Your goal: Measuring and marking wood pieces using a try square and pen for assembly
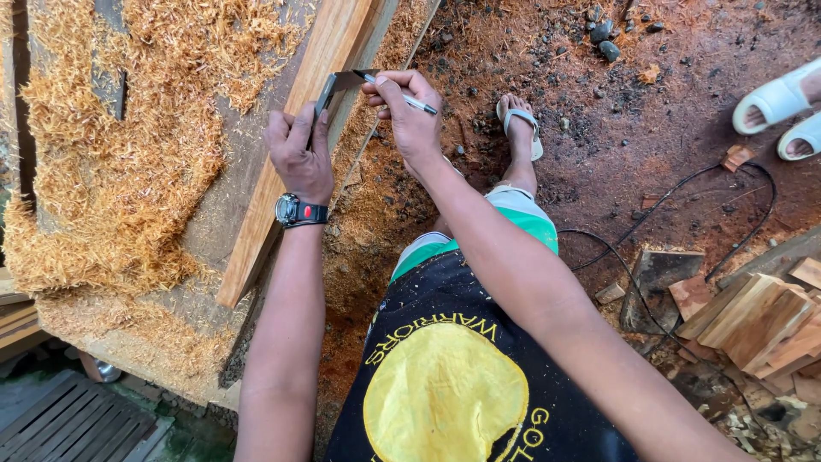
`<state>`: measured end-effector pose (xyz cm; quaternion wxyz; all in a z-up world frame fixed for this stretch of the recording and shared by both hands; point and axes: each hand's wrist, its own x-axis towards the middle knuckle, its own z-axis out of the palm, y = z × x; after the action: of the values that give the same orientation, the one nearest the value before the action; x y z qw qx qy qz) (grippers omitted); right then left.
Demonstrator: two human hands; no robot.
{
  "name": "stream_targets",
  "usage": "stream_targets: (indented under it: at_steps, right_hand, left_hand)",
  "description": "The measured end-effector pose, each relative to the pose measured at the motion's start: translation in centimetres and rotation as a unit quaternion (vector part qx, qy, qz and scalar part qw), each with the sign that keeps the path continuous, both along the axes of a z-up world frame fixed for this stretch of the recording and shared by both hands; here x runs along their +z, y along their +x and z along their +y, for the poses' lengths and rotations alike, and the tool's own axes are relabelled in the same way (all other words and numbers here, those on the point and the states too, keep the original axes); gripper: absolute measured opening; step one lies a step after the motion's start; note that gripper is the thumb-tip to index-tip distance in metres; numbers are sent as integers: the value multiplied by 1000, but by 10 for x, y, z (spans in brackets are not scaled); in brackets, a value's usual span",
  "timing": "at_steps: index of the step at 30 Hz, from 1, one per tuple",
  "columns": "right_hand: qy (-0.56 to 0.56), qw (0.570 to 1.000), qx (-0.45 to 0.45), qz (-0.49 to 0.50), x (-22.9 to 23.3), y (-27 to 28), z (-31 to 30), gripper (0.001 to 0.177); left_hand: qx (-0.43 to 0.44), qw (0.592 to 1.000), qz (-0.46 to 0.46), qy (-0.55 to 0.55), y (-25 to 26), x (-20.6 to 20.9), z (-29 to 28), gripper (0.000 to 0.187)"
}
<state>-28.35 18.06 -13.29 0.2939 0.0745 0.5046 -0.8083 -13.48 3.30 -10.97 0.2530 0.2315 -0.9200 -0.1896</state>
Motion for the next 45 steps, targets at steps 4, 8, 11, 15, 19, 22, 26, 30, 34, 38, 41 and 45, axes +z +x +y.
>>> stream_targets:
  at_steps: [4,8,11,15,19,22,26,30,34,38,41,45]
  right_hand:
    - [10,1000,3,-6,-3,2,-2,18]
    - [9,1000,3,-11,2,0,-2,17]
    - [17,1000,2,-4,0,-2,-3,17]
    - [-3,1000,8,-8,6,-6,0,13]
    - [23,1000,17,0,5,-8,-1,17]
    - [25,999,24,2,7,-10,0,17]
    - [23,999,31,4,14,-13,2,15]
    - [21,999,42,-3,16,-16,6,17]
    - [50,998,27,-2,32,-20,19,24]
    - [109,993,26,-23,20,-36,31,39]
    - [111,990,36,-74,26,-79,17,37]
    - [176,981,63,-55,46,-135,-21,105]
  left_hand:
    - [12,1000,-13,-17,-1,1,3,19]
    - [7,1000,-8,-17,-1,0,2,20]
    - [-1,1000,-2,-9,-1,1,2,17]
    - [4,1000,-1,-13,-1,1,2,20]
    - [-1,1000,-5,-21,-1,-1,0,20]
    - [-2,1000,-3,-23,-1,1,1,19]
    - [0,1000,-1,-23,-2,0,1,18]
    - [1,1000,-4,-16,0,0,0,20]
    - [0,997,-54,51,-1,29,8,20]
    - [31,963,-111,243,54,38,39,14]
    - [239,805,-214,499,108,70,75,28]
    - [336,418,119,835,227,39,99,29]
